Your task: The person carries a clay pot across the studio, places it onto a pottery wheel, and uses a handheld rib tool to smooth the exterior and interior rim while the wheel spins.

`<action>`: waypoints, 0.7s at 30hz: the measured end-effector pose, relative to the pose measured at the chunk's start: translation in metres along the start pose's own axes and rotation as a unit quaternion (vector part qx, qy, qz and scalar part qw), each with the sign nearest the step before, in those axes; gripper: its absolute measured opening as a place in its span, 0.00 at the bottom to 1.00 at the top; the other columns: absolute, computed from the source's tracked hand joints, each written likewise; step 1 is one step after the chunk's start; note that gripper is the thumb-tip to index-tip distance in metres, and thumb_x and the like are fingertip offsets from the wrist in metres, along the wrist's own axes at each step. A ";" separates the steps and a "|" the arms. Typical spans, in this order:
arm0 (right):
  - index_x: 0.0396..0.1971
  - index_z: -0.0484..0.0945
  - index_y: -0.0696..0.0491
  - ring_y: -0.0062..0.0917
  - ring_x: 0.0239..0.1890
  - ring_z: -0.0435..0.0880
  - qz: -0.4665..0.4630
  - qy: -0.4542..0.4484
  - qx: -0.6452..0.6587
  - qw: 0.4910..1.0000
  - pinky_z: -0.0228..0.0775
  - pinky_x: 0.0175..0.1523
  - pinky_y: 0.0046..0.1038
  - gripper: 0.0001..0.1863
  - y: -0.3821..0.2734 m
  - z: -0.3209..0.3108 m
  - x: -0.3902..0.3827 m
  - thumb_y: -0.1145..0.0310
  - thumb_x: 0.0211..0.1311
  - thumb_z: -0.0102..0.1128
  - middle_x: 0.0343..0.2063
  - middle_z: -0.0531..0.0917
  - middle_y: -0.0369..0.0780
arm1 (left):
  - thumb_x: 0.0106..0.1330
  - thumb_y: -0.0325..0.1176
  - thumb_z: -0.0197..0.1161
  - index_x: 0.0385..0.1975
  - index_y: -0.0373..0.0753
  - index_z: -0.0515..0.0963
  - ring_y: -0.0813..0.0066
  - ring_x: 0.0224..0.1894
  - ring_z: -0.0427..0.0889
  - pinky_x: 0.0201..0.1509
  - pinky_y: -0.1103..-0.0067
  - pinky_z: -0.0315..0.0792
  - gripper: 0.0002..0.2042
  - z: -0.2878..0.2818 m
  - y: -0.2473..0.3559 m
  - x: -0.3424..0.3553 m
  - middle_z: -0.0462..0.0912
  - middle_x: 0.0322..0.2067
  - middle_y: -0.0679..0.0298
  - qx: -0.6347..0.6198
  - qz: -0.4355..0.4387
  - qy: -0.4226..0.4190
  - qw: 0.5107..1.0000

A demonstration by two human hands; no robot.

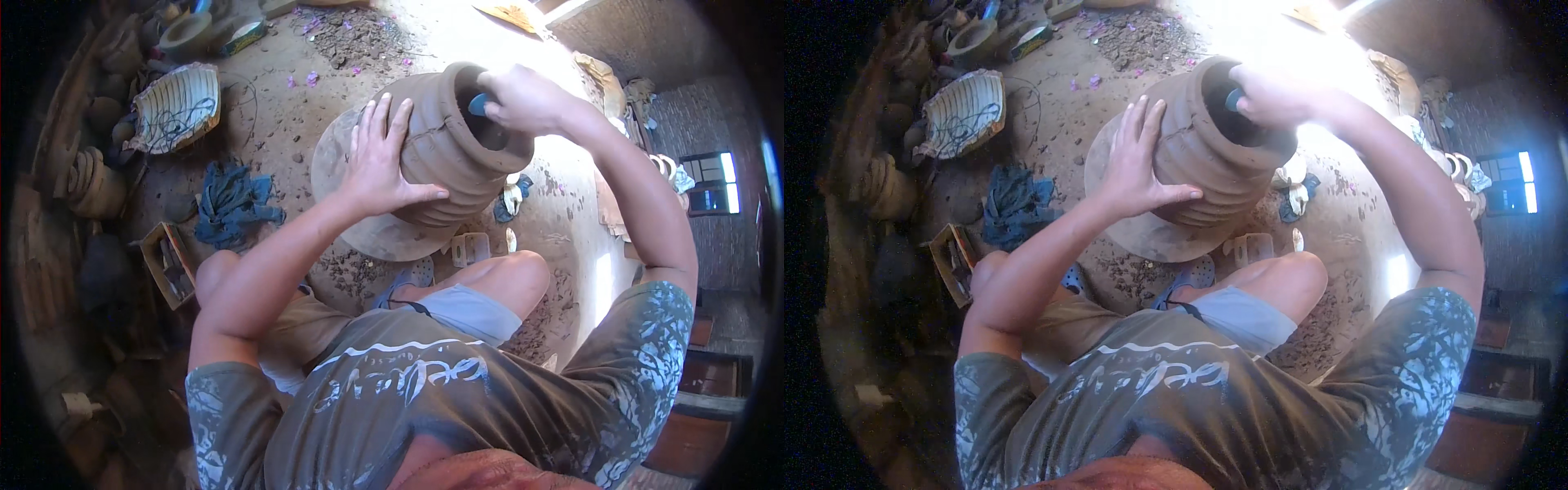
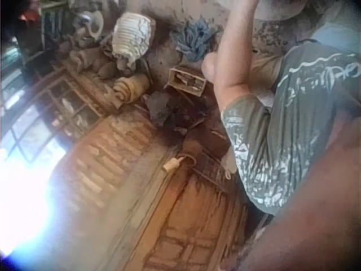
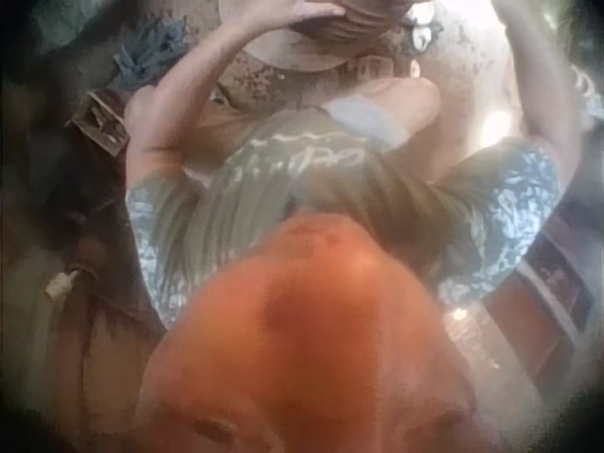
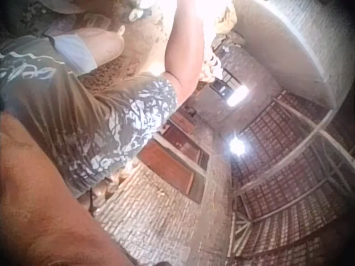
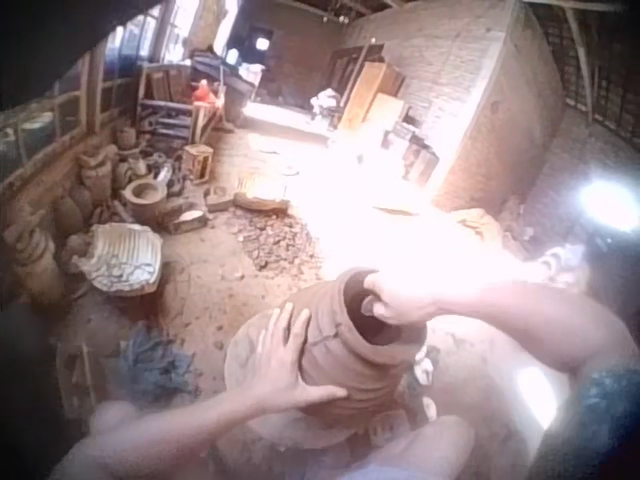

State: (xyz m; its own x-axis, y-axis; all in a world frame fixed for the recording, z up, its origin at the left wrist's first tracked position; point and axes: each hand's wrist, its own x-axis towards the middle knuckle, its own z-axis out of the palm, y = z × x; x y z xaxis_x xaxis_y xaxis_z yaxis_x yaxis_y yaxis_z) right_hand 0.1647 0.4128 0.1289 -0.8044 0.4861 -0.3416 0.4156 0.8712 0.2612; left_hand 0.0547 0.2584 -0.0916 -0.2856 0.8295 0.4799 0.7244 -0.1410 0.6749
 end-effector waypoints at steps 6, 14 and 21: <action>0.47 0.82 0.55 0.14 0.36 0.81 0.071 0.093 0.453 0.884 0.72 0.41 0.19 0.14 0.036 0.001 -0.038 0.65 0.65 0.64 0.33 0.84 0.33 | 0.40 0.72 0.76 0.78 0.37 0.48 0.34 0.78 0.46 0.76 0.41 0.44 0.69 -0.012 0.000 0.011 0.49 0.75 0.37 0.014 -0.012 -0.047 0.999; 0.48 0.82 0.57 0.14 0.43 0.83 -0.165 0.206 0.625 0.734 0.76 0.54 0.21 0.09 -0.019 0.012 -0.051 0.73 0.70 0.65 0.41 0.86 0.33 | 0.71 0.34 0.67 0.58 0.32 0.77 0.74 0.37 0.83 0.39 0.77 0.78 0.19 -0.079 0.086 0.064 0.83 0.40 0.61 -0.333 0.069 0.087 0.936; 0.41 0.83 0.59 0.14 0.37 0.80 -0.217 0.183 0.454 0.844 0.75 0.47 0.25 0.08 -0.005 0.016 -0.061 0.73 0.65 0.67 0.34 0.86 0.36 | 0.63 0.23 0.70 0.40 0.36 0.86 0.65 0.29 0.82 0.34 0.76 0.76 0.07 -0.091 0.117 0.068 0.84 0.32 0.56 -0.062 0.227 0.131 0.963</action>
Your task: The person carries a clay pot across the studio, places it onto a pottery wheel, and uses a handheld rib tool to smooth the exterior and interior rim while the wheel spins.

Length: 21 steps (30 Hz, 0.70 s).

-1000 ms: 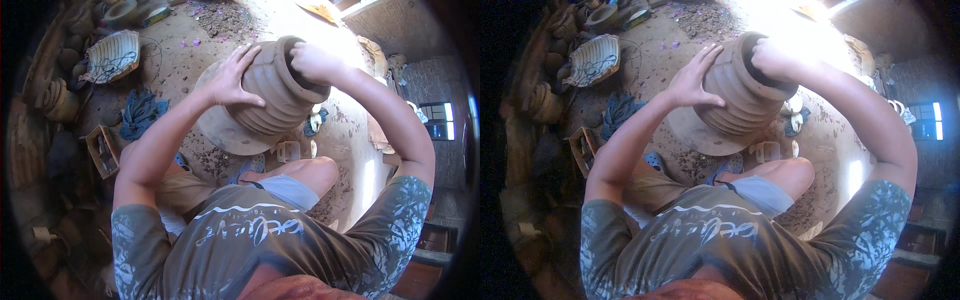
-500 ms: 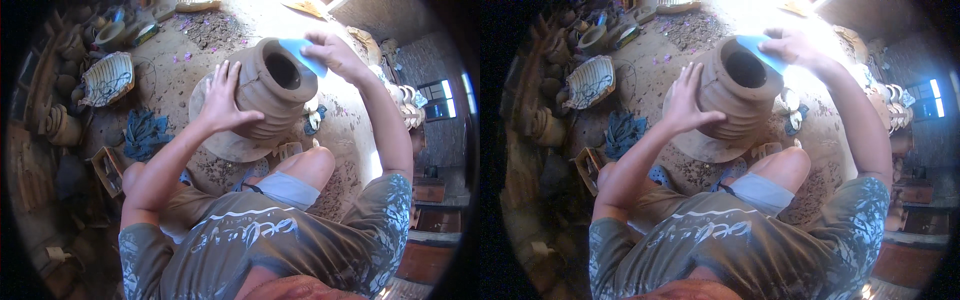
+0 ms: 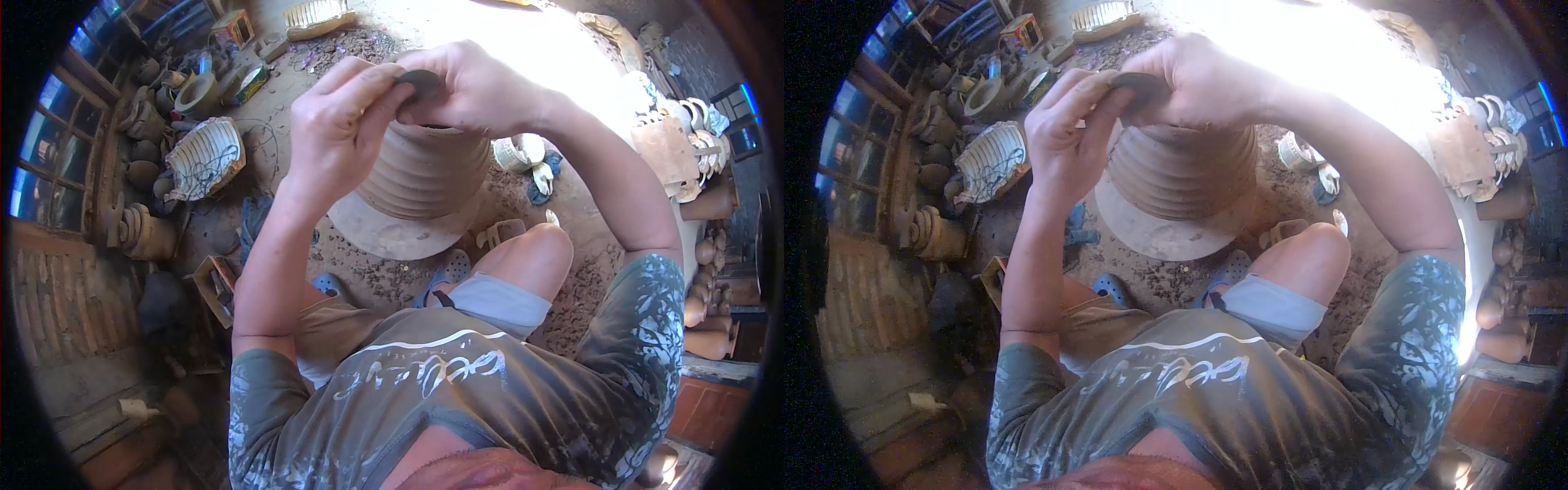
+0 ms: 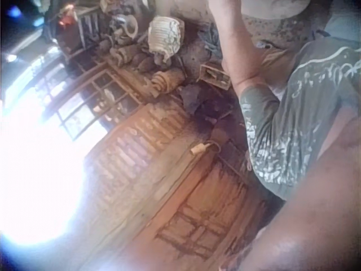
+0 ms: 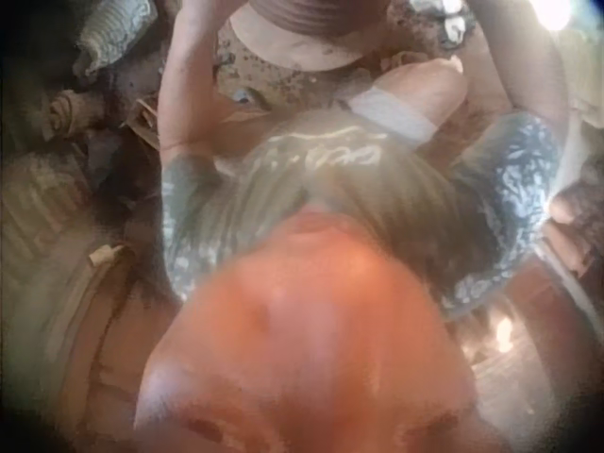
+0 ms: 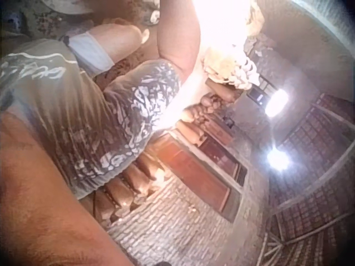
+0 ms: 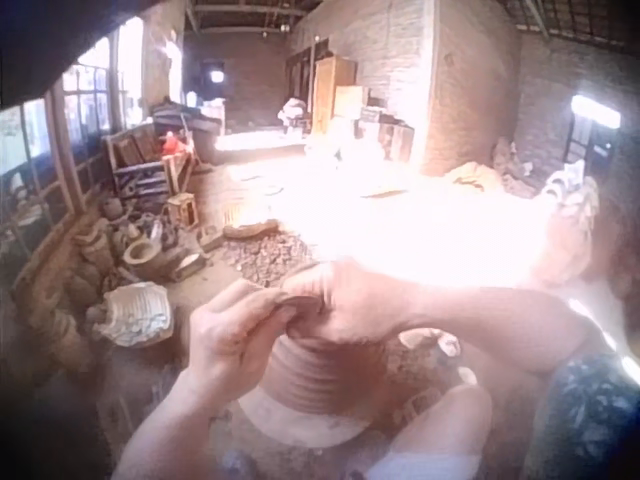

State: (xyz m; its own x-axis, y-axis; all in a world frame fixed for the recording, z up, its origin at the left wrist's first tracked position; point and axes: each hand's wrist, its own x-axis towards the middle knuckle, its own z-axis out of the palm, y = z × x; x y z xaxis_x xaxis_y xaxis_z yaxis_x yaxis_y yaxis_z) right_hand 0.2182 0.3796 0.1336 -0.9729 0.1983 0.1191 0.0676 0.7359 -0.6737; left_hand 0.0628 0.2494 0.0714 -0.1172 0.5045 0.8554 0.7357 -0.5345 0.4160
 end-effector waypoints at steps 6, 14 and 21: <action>0.32 0.82 0.60 0.21 0.28 0.80 0.107 0.021 -0.088 0.990 0.74 0.37 0.28 0.13 0.038 -0.007 -0.003 0.63 0.61 0.65 0.25 0.84 0.38 | 0.71 0.33 0.65 0.55 0.33 0.78 0.56 0.53 0.79 0.59 0.68 0.72 0.17 0.030 -0.012 -0.021 0.77 0.53 0.49 -0.020 -0.100 0.098 0.990; 0.25 0.81 0.59 0.21 0.23 0.79 0.242 -0.029 -0.047 0.969 0.74 0.32 0.26 0.16 0.096 0.012 0.024 0.59 0.59 0.62 0.25 0.83 0.39 | 0.69 0.59 0.59 0.76 0.24 0.45 0.40 0.81 0.35 0.79 0.48 0.30 0.51 0.086 -0.009 -0.132 0.41 0.77 0.38 0.091 -0.284 -0.072 0.952; 0.28 0.82 0.61 0.23 0.22 0.78 0.309 -0.008 0.105 0.945 0.75 0.32 0.26 0.15 0.057 0.001 0.019 0.62 0.57 0.67 0.26 0.82 0.42 | 0.67 0.62 0.60 0.76 0.26 0.44 0.39 0.80 0.38 0.79 0.47 0.31 0.52 0.081 -0.027 -0.134 0.42 0.77 0.38 0.088 -0.250 -0.077 0.961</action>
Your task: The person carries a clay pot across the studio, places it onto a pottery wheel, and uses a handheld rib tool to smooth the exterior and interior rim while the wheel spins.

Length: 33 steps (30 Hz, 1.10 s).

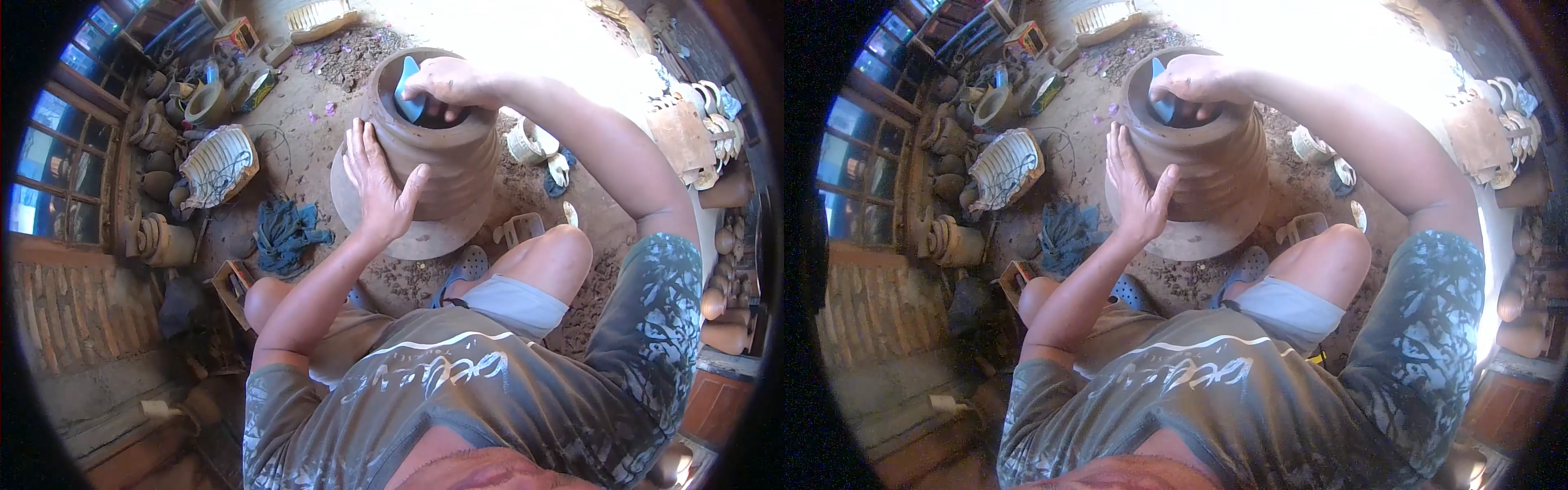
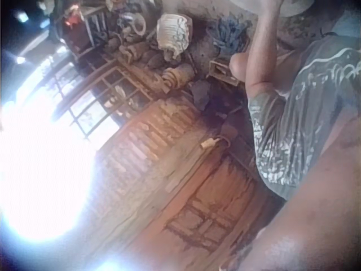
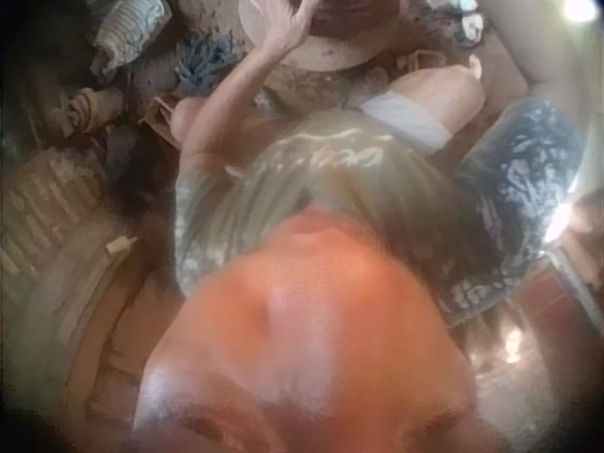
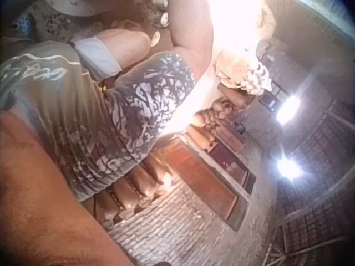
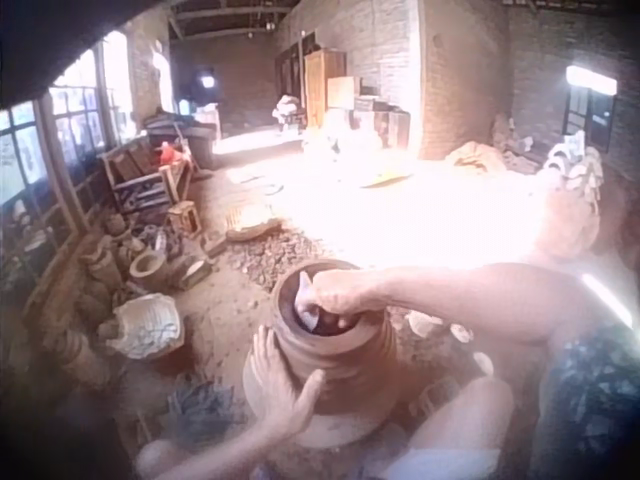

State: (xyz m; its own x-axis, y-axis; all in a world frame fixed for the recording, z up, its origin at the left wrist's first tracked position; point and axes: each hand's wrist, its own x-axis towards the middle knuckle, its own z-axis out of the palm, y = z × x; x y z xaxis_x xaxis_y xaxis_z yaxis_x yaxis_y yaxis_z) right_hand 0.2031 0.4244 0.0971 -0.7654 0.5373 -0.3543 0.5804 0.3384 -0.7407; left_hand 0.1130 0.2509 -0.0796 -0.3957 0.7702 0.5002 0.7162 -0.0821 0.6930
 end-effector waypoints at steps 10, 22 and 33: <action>0.30 0.85 0.59 0.22 0.27 0.84 -0.014 -0.045 -0.152 0.987 0.77 0.35 0.31 0.11 0.001 0.000 -0.001 0.66 0.60 0.63 0.26 0.86 0.41 | 0.67 0.59 0.63 0.76 0.26 0.46 0.37 0.79 0.41 0.79 0.46 0.34 0.51 -0.011 -0.012 0.013 0.43 0.76 0.37 -0.014 0.025 -0.010 1.000; 0.41 0.88 0.56 0.19 0.32 0.83 -0.082 -0.054 -0.065 0.993 0.76 0.41 0.27 0.11 0.029 0.008 0.026 0.71 0.61 0.62 0.28 0.87 0.36 | 0.64 0.62 0.65 0.78 0.30 0.40 0.37 0.80 0.29 0.77 0.42 0.26 0.56 0.007 0.021 -0.025 0.36 0.78 0.39 0.004 -0.001 -0.028 1.000; 0.46 0.86 0.58 0.18 0.36 0.85 -0.086 -0.036 -0.056 0.994 0.78 0.46 0.25 0.13 0.042 0.013 0.034 0.73 0.64 0.63 0.33 0.88 0.37 | 0.61 0.62 0.67 0.75 0.26 0.49 0.36 0.78 0.45 0.78 0.47 0.38 0.55 0.009 0.001 -0.003 0.49 0.75 0.38 0.043 0.060 0.041 0.996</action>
State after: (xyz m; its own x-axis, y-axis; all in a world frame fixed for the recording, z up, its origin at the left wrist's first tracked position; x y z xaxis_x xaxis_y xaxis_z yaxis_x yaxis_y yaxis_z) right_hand 0.1974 0.4464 0.0465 -0.8715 0.4085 -0.2713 0.4636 0.5061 -0.7273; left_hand 0.1202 0.2543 -0.0855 -0.3465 0.7038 0.6201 0.8064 -0.1142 0.5802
